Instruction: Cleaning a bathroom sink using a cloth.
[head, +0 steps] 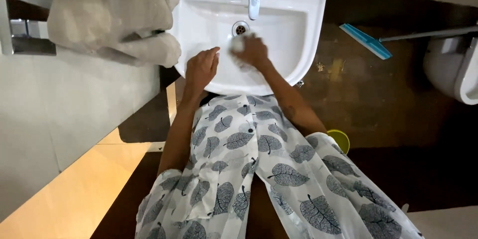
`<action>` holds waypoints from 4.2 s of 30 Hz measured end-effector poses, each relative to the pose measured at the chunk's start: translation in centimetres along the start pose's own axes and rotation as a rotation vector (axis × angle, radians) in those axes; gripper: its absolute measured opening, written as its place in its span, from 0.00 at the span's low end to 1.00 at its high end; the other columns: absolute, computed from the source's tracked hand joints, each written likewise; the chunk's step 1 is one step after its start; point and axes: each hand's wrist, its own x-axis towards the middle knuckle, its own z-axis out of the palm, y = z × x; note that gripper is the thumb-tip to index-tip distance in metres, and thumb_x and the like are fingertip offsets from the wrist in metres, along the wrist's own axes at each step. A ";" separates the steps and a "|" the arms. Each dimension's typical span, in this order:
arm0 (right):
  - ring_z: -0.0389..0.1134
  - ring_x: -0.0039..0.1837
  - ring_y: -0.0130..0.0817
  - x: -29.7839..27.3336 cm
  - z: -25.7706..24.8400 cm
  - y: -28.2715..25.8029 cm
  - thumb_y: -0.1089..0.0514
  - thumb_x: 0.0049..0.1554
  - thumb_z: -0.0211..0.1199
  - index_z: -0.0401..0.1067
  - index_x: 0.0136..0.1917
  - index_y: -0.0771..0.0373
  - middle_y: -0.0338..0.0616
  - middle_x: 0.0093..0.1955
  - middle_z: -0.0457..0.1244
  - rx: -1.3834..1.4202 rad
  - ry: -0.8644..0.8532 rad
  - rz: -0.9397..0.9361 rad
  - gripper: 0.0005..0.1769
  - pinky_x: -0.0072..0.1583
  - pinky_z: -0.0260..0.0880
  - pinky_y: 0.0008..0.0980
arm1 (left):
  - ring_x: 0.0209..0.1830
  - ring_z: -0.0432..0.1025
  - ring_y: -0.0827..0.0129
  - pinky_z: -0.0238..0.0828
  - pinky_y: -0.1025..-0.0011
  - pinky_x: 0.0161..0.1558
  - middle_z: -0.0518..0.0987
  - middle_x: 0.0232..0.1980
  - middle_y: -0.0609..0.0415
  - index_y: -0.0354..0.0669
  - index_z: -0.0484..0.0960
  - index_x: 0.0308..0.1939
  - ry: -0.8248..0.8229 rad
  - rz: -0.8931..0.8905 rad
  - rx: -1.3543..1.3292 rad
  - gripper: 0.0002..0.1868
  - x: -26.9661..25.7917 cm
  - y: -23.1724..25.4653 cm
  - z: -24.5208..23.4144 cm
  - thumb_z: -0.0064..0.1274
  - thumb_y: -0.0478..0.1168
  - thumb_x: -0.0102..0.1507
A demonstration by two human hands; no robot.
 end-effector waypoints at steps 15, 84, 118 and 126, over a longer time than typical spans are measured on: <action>0.71 0.56 0.53 -3.6 -2.0 2.9 0.52 0.36 0.83 0.39 0.81 0.65 0.55 0.51 0.70 0.129 -0.045 -0.383 0.73 0.58 0.71 0.47 | 0.33 0.80 0.57 0.76 0.61 0.36 0.85 0.39 0.45 0.38 0.81 0.59 -0.144 -0.133 -0.037 0.18 -0.3 0.1 -0.1 0.55 0.44 0.68; 0.73 0.48 0.45 -1.6 -2.4 6.3 0.46 0.40 0.75 0.80 0.53 0.61 0.48 0.45 0.72 0.211 -0.240 -0.633 0.28 0.54 0.74 0.41 | 0.31 0.79 0.54 0.73 0.60 0.35 0.84 0.35 0.45 0.40 0.84 0.53 -0.052 -0.171 -0.133 0.14 -0.2 2.4 -0.4 0.50 0.45 0.73; 0.73 0.55 0.47 -1.9 -3.1 12.3 0.36 0.59 0.68 0.65 0.73 0.66 0.59 0.59 0.69 0.317 0.284 -0.251 0.42 0.58 0.75 0.44 | 0.46 0.74 0.60 0.70 0.62 0.50 0.80 0.48 0.49 0.40 0.76 0.64 0.091 -0.084 -0.399 0.31 -0.5 3.3 -2.0 0.27 0.60 0.78; 0.75 0.50 0.49 -2.2 5.0 -1.4 0.29 0.47 0.67 0.68 0.65 0.70 0.60 0.49 0.71 0.226 -0.105 -0.232 0.48 0.54 0.74 0.44 | 0.50 0.74 0.58 0.69 0.61 0.55 0.80 0.49 0.47 0.38 0.74 0.67 0.106 -0.058 -0.412 0.35 -0.6 2.9 -2.2 0.29 0.64 0.77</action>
